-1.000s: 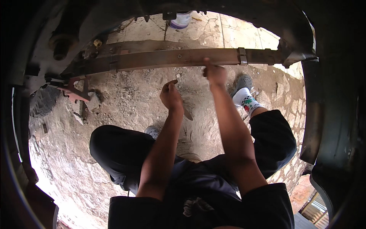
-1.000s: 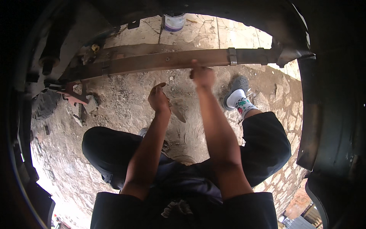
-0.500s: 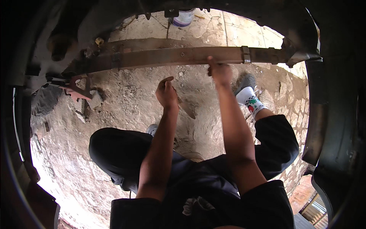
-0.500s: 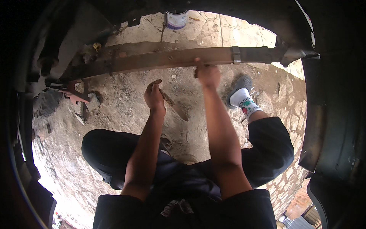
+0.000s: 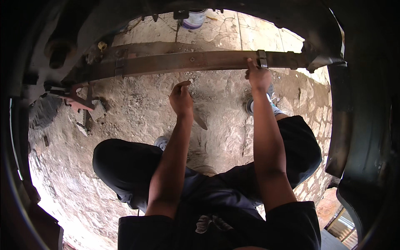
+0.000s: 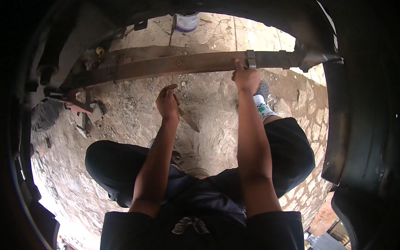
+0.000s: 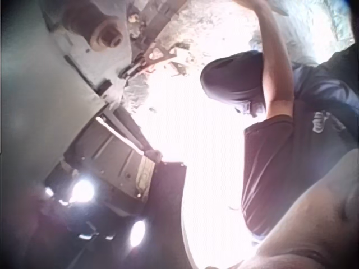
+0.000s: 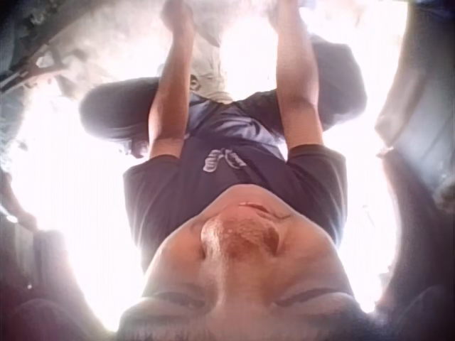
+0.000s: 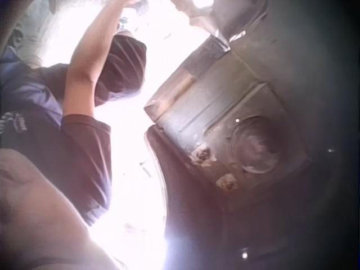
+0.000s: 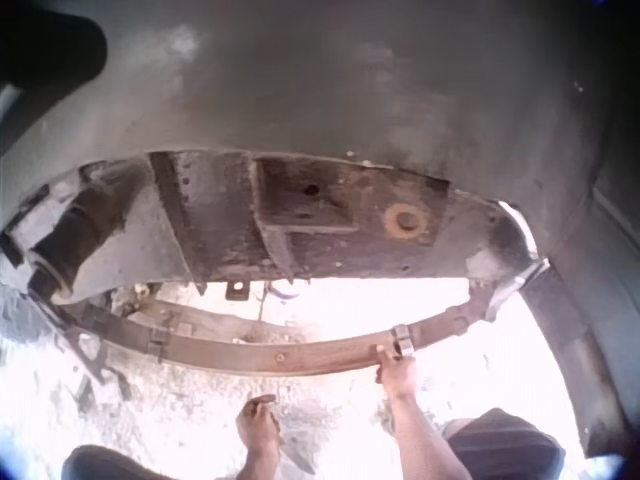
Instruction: The person sits under a vehicle and uses a hammer and a small metal tool to repeatedly tap and adjust a metal bracket on the vehicle's undercarriage. The person also uses their hands to hold and align the bracket during the process.
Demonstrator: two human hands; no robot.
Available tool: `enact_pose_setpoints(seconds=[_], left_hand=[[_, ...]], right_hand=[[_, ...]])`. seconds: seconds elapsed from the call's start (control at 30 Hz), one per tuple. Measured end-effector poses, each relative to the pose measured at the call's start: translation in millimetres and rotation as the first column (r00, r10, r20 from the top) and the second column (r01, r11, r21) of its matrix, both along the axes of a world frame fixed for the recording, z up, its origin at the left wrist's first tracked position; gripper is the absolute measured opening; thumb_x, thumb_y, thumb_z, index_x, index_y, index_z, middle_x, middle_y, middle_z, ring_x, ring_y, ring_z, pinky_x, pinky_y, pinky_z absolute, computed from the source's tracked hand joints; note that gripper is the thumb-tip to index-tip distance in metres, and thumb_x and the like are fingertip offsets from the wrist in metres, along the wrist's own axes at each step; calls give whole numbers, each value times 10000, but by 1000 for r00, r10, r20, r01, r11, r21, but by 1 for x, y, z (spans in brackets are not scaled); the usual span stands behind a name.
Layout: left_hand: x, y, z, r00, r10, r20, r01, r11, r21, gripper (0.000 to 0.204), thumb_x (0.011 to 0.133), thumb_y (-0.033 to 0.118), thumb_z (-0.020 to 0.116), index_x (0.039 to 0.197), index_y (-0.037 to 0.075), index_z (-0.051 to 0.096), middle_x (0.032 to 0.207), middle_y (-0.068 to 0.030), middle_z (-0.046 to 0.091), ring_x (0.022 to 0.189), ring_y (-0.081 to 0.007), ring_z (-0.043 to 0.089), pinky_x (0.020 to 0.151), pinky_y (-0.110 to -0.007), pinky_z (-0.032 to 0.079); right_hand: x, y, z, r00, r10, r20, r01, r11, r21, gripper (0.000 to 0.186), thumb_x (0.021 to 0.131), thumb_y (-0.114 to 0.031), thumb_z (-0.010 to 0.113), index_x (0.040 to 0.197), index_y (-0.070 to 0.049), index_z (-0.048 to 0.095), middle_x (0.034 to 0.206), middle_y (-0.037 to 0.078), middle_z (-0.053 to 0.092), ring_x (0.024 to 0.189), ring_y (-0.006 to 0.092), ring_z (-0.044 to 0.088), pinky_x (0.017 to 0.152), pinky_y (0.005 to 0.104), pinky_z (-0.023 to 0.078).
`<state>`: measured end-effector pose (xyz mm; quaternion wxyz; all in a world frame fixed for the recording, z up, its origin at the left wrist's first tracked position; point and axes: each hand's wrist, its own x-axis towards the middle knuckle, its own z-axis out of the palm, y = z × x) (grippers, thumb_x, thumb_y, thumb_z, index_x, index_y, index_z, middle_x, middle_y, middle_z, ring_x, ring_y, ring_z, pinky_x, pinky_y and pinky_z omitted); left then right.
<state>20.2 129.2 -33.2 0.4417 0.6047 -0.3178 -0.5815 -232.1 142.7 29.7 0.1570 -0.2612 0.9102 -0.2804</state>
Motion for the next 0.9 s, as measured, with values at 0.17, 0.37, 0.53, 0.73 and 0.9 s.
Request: enact_pose_setpoints(seconds=[0.17,0.37,0.53,0.73,0.9], left_hand=[[-10,2,6,999,-22,-44,24,998,59,272,937,92,501,1023,37,753,645,6,532,520,-86,492,502,-280,415],[-14,8,3,995,22,-95,-14,996,83,272,924,104,515,1022,56,764,665,6,539,533,-91,491,509,-278,422],[-25,6,2,997,-29,67,35,996,-83,284,899,116,522,1000,33,774,682,-26,628,586,-114,561,578,-304,456],[-16,-6,-17,992,42,119,-38,999,-32,326,859,119,493,972,47,789,805,-93,723,706,-185,636,696,-355,498],[0,-16,2,995,84,51,-77,988,-134,291,880,139,520,962,42,783,809,-74,724,662,-173,609,664,-350,490]], right_hand=[[66,-26,-38,996,63,67,-66,997,46,577,927,-656,549,879,-137,799,904,178,758,925,366,732,829,473,570],[67,-22,-11,992,77,96,-83,995,61,629,901,-679,583,929,-84,784,876,144,766,853,309,742,795,424,560],[-29,7,-16,944,-171,282,217,966,-139,648,909,-707,552,768,-126,803,732,68,752,810,271,751,780,431,573],[82,-24,-23,996,-70,50,62,988,143,608,836,-715,641,948,-144,818,979,159,766,1007,343,723,873,474,564],[-3,9,25,990,-144,-12,144,982,125,658,796,-762,664,747,-119,794,710,43,753,775,228,746,691,381,570]])
